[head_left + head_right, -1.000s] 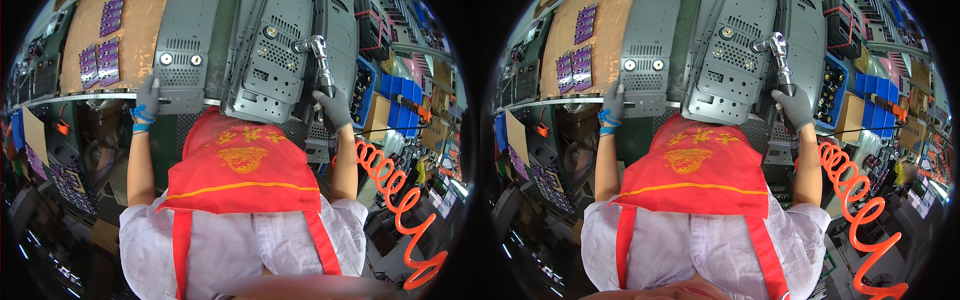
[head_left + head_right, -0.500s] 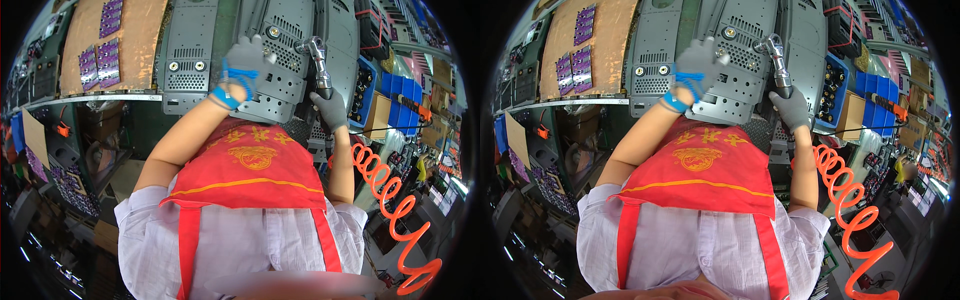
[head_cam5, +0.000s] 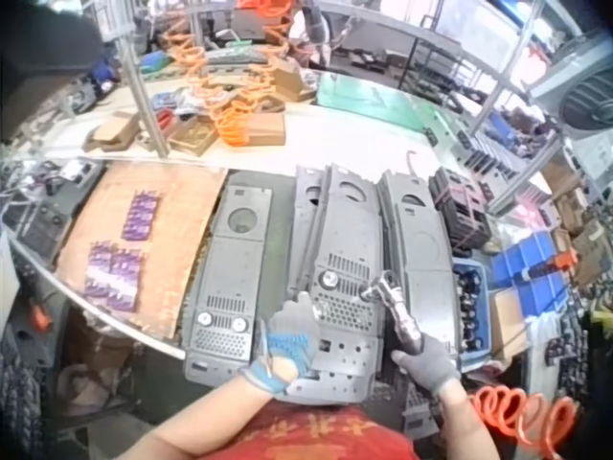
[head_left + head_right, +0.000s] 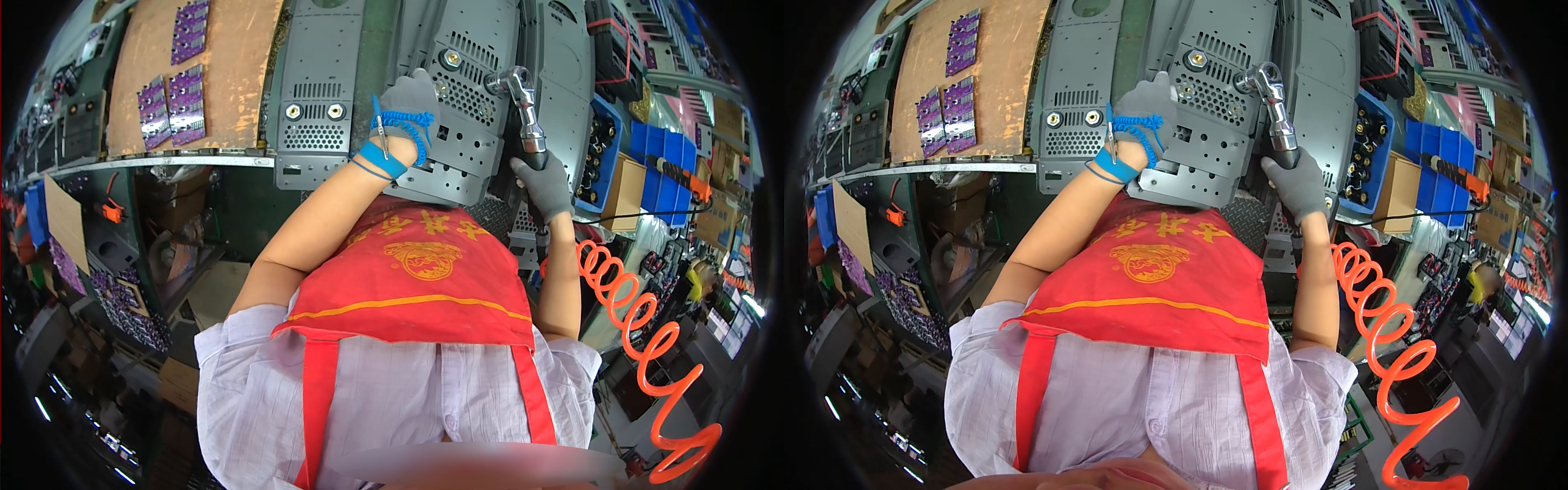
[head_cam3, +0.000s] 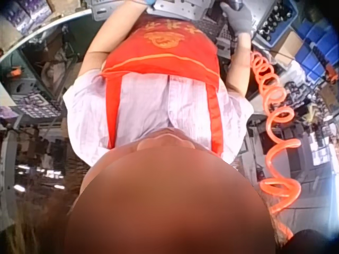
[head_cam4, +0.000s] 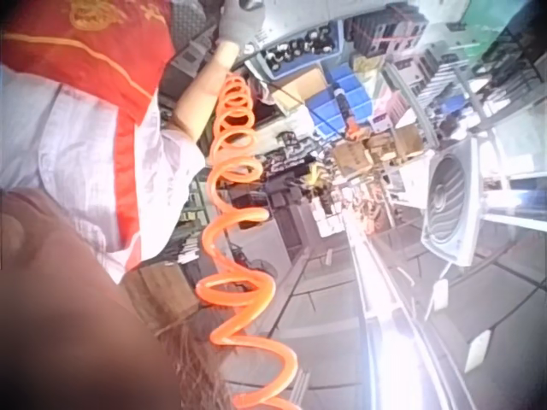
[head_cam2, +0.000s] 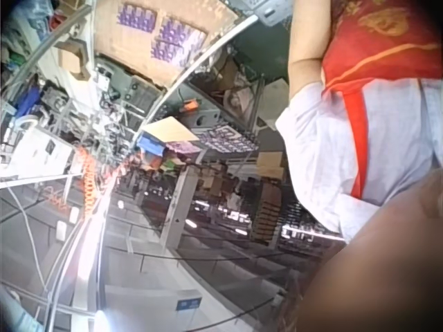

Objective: The worker uses a pneumatic tool to secure components on metal chassis and then places printed circuit boards (PCBs) onto the assembled units.

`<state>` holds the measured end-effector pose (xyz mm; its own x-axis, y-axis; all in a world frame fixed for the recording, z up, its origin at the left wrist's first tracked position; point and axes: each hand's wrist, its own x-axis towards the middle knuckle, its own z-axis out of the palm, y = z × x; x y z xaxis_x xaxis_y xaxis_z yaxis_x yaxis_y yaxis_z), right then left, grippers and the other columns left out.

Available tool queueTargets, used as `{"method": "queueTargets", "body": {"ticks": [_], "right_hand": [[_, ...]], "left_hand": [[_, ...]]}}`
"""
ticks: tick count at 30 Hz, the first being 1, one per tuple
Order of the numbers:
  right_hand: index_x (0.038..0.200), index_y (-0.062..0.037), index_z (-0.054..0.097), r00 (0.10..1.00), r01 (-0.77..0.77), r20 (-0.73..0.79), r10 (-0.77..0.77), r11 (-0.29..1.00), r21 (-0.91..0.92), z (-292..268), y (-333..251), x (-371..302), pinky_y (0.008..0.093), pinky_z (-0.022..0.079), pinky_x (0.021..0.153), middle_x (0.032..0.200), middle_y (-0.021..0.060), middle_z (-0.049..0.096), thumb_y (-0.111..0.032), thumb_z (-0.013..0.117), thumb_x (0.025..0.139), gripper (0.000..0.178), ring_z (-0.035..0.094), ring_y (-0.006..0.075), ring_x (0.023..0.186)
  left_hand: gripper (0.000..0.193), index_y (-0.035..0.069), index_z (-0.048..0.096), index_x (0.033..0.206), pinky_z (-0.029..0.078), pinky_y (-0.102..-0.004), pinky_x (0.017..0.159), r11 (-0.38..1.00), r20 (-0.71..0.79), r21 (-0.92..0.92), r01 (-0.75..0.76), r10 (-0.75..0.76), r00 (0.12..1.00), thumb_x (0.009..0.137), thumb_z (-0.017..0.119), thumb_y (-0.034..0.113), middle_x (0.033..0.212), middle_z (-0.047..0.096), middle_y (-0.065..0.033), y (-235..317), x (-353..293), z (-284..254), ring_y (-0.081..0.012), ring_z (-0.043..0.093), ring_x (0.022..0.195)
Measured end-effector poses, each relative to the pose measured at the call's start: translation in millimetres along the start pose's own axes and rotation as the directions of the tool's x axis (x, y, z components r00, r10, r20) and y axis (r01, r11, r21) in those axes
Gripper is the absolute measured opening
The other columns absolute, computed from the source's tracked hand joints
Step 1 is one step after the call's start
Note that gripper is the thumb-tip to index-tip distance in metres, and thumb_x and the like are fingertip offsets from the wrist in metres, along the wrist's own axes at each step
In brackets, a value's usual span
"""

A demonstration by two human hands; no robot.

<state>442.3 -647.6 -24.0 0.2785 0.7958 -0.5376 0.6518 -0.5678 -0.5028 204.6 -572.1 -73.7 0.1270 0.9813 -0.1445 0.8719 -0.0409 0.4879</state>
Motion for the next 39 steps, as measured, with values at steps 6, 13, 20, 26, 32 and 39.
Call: {"method": "queueTargets", "body": {"ticks": [6,13,20,26,32,39], "right_hand": [[0.092,0.0020,0.060,0.999,-0.009,-0.047,0.008,1.000,-0.009,4,-2,-2,0.0312,0.047,0.058,0.069,0.0087,0.063,-0.027,0.071,0.076,0.034,0.060,0.0169,0.059],[0.091,0.0011,0.060,0.999,-0.020,-0.031,0.021,0.999,0.032,6,-9,-8,0.0303,0.046,0.056,0.066,0.0072,0.061,-0.026,0.072,0.076,0.034,0.056,0.0147,0.055],[0.093,-0.0006,0.060,0.993,0.060,0.101,-0.061,0.998,0.009,-17,-45,-7,0.0293,0.044,0.055,0.064,0.0041,0.057,-0.026,0.072,0.075,0.033,0.055,0.0115,0.057],[0.097,0.0003,0.061,0.981,0.176,0.112,-0.161,0.973,-0.148,10,-53,23,0.0347,0.047,0.066,0.075,0.0128,0.063,-0.031,0.071,0.074,0.040,0.061,0.0232,0.068],[0.095,0.0012,0.061,0.974,0.224,0.060,-0.216,0.948,-0.225,17,-56,24,0.0371,0.047,0.068,0.076,0.0158,0.062,-0.032,0.071,0.074,0.041,0.061,0.0277,0.070],[0.094,0.0006,0.061,0.989,0.132,0.092,-0.118,0.976,-0.172,16,-63,20,0.0346,0.046,0.062,0.071,0.0111,0.060,-0.031,0.071,0.074,0.039,0.057,0.0214,0.062]], "left_hand": [[0.017,0.000,0.053,0.098,0.055,-0.0400,0.057,0.996,-0.077,0.052,-0.066,0.070,0.995,0.089,0.050,0.013,0.080,0.064,-0.0191,-1,-6,3,-0.0332,0.068,0.073],[0.017,0.000,0.053,0.099,0.055,-0.0398,0.057,0.998,-0.125,-0.001,-0.065,0.064,0.990,0.088,0.049,0.013,0.082,0.065,-0.0182,-5,-6,8,-0.0332,0.068,0.072],[0.020,-0.001,0.053,0.100,0.054,-0.0422,0.058,0.994,-0.125,-0.059,-0.092,0.084,0.989,0.090,0.047,0.015,0.083,0.065,-0.0188,-19,-4,8,-0.0361,0.067,0.073],[0.027,0.000,0.052,0.105,0.049,-0.0499,0.067,0.983,0.007,-0.185,-0.009,0.011,1.000,0.093,0.043,0.022,0.083,0.063,-0.0210,-17,2,6,-0.0411,0.061,0.078],[0.028,0.001,0.054,0.105,0.048,-0.0510,0.071,0.961,0.020,-0.275,0.023,-0.018,1.000,0.093,0.043,0.023,0.084,0.064,-0.0223,-22,0,2,-0.0414,0.061,0.080],[0.024,-0.002,0.055,0.099,0.052,-0.0471,0.066,0.960,-0.057,-0.279,-0.017,0.001,0.998,0.088,0.048,0.018,0.082,0.065,-0.0218,-20,-1,2,-0.0392,0.065,0.079]]}}
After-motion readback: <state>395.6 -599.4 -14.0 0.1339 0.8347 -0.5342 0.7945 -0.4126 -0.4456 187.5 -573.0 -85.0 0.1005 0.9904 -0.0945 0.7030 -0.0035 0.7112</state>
